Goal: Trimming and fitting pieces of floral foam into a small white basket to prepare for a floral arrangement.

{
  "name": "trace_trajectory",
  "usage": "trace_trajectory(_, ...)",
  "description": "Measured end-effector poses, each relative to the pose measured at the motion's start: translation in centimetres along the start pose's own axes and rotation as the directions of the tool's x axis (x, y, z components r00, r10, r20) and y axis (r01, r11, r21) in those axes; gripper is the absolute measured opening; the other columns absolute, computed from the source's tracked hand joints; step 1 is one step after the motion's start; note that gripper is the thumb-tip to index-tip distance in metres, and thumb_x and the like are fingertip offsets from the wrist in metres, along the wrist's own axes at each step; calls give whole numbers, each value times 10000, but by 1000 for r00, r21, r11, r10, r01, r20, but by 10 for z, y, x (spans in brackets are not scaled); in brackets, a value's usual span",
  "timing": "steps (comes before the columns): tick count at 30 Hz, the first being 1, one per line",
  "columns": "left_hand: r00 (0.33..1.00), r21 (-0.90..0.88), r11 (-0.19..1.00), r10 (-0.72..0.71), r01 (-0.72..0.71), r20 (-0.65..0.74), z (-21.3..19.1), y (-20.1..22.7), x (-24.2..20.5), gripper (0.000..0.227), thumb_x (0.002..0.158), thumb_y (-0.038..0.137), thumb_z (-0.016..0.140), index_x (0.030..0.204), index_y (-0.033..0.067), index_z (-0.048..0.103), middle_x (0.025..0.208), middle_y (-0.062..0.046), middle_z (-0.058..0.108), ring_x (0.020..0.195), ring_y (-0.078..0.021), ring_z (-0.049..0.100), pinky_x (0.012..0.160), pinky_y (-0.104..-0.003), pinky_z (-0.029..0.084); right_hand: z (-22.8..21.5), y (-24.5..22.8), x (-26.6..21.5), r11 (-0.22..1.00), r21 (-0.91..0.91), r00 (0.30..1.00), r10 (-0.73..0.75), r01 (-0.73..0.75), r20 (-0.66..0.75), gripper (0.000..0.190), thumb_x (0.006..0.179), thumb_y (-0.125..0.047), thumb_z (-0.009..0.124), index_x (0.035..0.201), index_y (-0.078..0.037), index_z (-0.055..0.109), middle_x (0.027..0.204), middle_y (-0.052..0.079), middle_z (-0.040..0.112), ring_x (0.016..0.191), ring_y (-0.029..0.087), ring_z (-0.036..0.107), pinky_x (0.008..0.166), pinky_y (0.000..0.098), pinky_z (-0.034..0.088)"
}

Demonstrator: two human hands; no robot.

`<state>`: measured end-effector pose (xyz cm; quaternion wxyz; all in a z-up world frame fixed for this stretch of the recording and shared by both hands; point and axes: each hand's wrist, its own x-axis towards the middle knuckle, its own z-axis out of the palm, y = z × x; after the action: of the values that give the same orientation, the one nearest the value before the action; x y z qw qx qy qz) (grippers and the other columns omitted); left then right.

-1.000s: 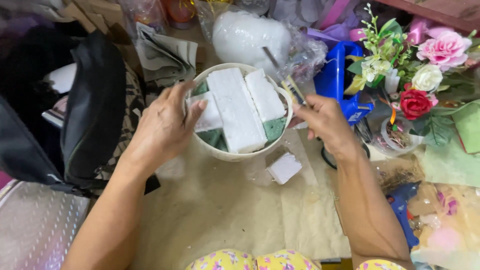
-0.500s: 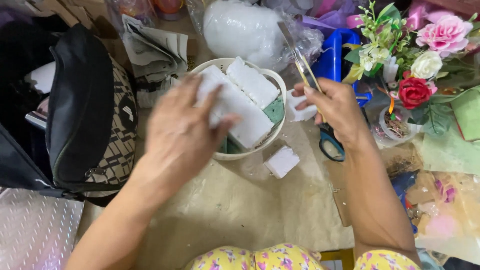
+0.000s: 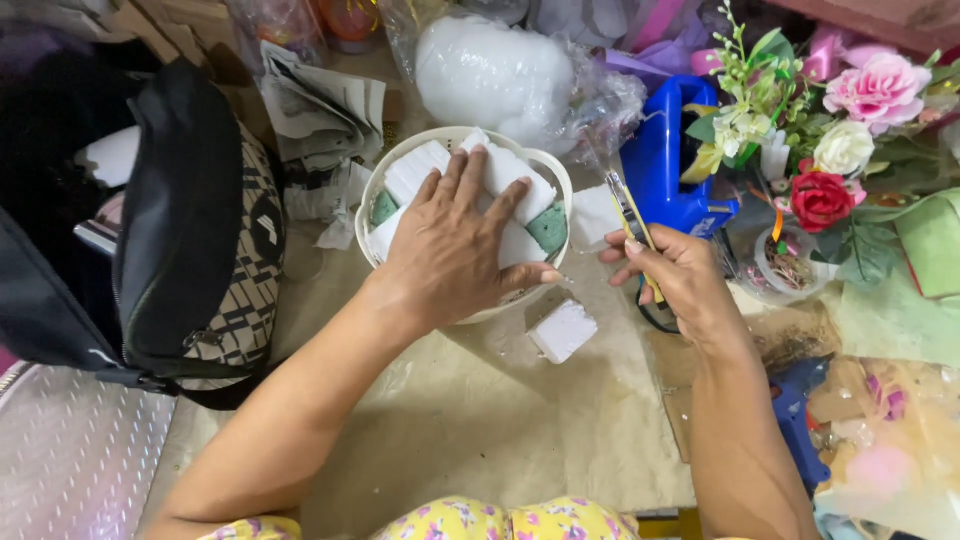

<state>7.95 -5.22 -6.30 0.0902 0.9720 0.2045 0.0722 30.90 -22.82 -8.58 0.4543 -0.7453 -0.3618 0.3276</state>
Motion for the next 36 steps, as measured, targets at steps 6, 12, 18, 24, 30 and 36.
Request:
trace_trajectory(6,999,34,999,-32,32,-6,6,2,5,1102,850,963,360,1602,159,310,1608,-356,233,1498,-479,223,1192,-530,192,6,-5,1,998,16,998,63,-64,20,277,985,-204,603,1174,-39,721,1023,126,794,748,162,719,454,197,378)
trace_trajectory(12,975,80,997,40,-23,-218,8,-5,6,988,819,947,477,1440,181,544,1378,-257,527,1266,-408,511,1063,-500,353,6,0,-2,995,71,997,67,-69,38,278,990,-184,608,1191,-25,716,1030,134,791,745,152,705,450,192,366)
trace_trajectory(18,980,123,992,17,8,-198,6,-4,7,996,826,957,440,1470,201,517,1378,-231,527,1261,-371,512,998,-547,389,9,-7,-8,997,56,998,50,-52,39,276,990,-178,609,1183,-17,722,1023,140,797,676,119,642,462,205,379)
trace_trajectory(24,995,-34,999,-24,21,-92,-13,-2,8,822,941,806,315,1471,205,499,1424,-229,483,1306,-398,469,949,-554,432,6,0,-7,995,79,997,58,-61,51,294,991,-174,607,1217,-22,716,1021,120,784,628,109,585,469,204,368)
trace_trajectory(30,957,-116,993,-50,18,-287,-38,-15,-1,623,1019,532,590,1438,74,546,1400,-255,537,1298,-439,564,988,-575,499,-4,25,-1,980,169,992,-115,105,50,316,1000,-144,596,1243,33,693,989,224,754,594,144,669,414,190,445)
trace_trajectory(36,833,-122,877,387,-466,-396,11,100,-53,289,1023,358,609,1078,74,611,948,-123,632,714,-253,621,468,-393,486,-5,22,2,995,96,1000,-2,1,2,322,981,-184,607,1237,-12,697,1002,170,769,576,110,584,444,183,371)
